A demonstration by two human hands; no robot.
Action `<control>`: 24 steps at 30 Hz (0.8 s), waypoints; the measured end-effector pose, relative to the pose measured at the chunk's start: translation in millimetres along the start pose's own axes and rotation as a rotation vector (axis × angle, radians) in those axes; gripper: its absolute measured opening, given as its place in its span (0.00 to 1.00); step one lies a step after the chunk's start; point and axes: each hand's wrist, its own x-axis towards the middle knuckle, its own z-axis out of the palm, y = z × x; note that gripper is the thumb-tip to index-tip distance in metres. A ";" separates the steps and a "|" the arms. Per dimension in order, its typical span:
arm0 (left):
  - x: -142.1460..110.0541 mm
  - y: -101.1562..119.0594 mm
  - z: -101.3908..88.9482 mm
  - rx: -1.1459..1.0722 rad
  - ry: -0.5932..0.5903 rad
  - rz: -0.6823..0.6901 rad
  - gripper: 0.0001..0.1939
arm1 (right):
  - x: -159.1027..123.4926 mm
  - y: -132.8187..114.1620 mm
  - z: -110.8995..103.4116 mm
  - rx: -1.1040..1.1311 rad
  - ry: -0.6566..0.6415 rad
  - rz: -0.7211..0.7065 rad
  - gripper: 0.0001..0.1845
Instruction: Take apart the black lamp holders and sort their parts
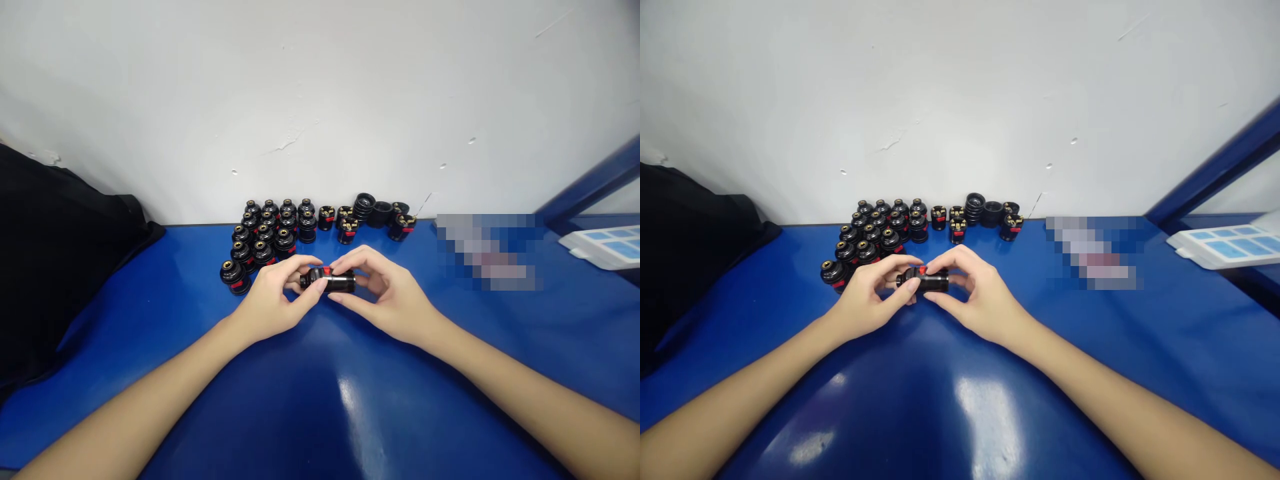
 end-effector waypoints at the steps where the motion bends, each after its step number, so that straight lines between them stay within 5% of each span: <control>1: 0.0 0.1 -0.4 0.011 -0.011 0.014 0.11 | -0.6 0.3 0.4 -0.067 0.001 -0.036 0.10; 5: -0.3 -1.1 -0.2 0.084 0.013 0.096 0.10 | -1.8 0.7 0.1 -0.171 -0.025 -0.071 0.07; 15: -1.1 -7.4 0.4 0.056 0.079 0.119 0.15 | -1.4 3.9 -7.2 -0.053 -0.125 0.104 0.15; 19: -1.5 -7.8 -0.6 0.098 0.112 0.105 0.16 | -1.5 9.5 -9.7 -0.248 -0.086 0.023 0.24; 24: 0.2 -10.1 -0.6 0.151 0.160 0.126 0.16 | 0.4 10.1 -11.2 -0.511 -0.055 -0.030 0.15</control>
